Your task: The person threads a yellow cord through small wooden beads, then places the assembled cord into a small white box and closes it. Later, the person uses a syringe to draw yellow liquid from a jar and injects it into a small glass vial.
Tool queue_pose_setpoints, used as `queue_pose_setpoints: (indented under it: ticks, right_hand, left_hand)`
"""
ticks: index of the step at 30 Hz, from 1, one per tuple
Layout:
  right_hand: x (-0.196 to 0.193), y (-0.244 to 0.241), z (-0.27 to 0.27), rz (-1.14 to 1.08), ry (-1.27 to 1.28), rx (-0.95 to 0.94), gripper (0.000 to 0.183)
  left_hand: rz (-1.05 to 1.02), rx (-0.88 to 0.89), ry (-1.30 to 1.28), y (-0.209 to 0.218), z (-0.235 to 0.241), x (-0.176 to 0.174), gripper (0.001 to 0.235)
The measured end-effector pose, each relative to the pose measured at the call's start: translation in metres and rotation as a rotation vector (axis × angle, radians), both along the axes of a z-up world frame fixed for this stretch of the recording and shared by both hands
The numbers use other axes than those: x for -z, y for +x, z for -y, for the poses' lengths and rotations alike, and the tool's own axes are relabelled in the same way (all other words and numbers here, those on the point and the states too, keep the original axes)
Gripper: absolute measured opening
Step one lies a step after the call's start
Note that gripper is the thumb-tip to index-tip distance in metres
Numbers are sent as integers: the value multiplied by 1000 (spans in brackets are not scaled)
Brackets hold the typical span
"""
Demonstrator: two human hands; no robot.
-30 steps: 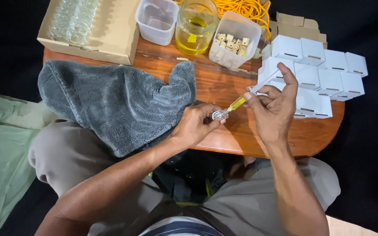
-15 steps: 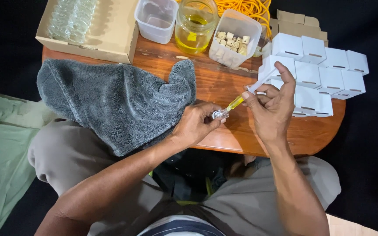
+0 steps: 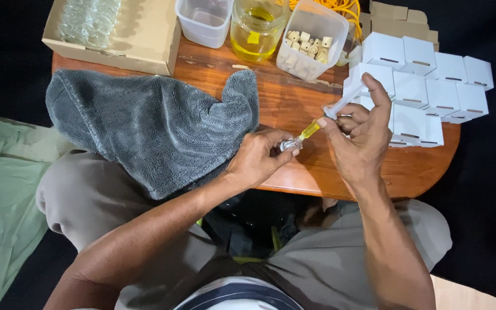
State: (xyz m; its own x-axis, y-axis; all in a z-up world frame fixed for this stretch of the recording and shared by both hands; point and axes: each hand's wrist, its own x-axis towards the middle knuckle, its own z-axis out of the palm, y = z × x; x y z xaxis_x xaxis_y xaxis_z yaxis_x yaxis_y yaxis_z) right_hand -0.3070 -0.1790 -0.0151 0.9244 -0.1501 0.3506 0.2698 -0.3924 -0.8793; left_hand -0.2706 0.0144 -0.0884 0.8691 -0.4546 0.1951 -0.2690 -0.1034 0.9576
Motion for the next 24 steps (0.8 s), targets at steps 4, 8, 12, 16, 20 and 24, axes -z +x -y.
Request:
queue_pose_setpoints:
  ticks: [4, 8, 12, 16, 20, 24]
  right_hand:
    - [0, -1, 1, 27, -35, -9, 81]
    - [-2, -2, -1, 52, -47, -32, 80]
    - [-2, -1, 0, 82, -58, -60, 80]
    - [0, -1, 2, 96, -50, -64, 80]
    - [0, -2, 4, 133, -71, -30, 80]
    - [-2, -3, 1, 119, -18, -26, 80]
  left_hand:
    - [-15, 2, -9, 0, -1, -5, 26]
    - [9, 15, 5, 0, -1, -9, 24]
    - [6, 27, -3, 0, -1, -13, 24]
    - [1, 28, -5, 2, 0, -8, 24]
    - [1, 33, -26, 2, 0, -6, 25]
    - [13, 35, -44, 1, -1, -9, 25]
